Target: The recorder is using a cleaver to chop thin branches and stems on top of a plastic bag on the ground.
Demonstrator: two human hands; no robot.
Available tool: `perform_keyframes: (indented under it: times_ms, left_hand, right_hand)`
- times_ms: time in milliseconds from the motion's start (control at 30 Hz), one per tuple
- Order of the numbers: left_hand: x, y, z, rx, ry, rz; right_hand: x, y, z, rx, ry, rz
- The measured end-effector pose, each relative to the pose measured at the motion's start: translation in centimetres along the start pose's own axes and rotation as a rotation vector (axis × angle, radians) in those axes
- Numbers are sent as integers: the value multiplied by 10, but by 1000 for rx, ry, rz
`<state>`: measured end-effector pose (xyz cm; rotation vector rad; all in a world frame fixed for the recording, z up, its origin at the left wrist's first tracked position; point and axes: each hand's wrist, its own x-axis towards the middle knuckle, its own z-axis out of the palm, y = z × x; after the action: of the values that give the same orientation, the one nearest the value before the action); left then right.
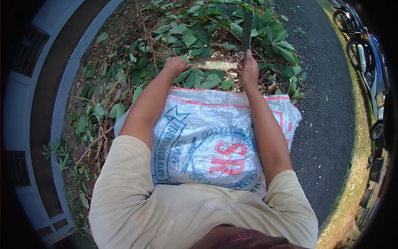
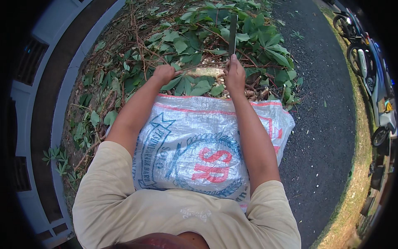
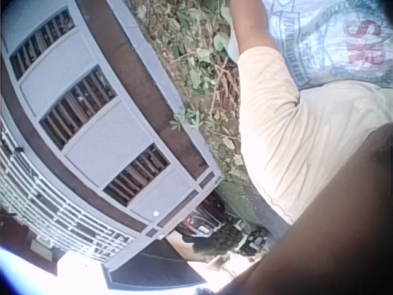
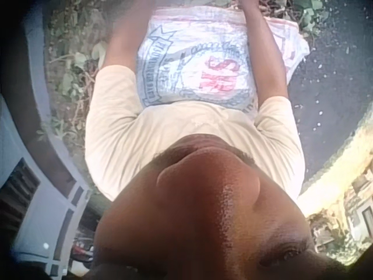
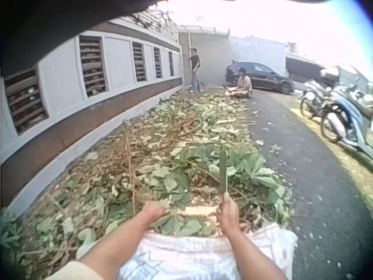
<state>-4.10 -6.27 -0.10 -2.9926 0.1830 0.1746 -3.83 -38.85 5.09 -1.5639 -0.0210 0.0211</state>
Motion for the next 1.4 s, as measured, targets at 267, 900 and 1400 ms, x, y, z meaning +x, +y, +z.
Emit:
perform_keyframes:
  times_ms: [267, 900, 1400]
  left_hand:
    - [-4, -14, 11, -24, -130, 66]
    - [-6, -13, 7, 4, -355, 101]
    - [12, 15, 19, -55, -28, 56]
  right_hand:
    - [-17, 1, 9, 77, -89, -233]
    - [18, 93, 7, -643, -267, -7]
    - [-20, -25, 26, 225, -200, -236]
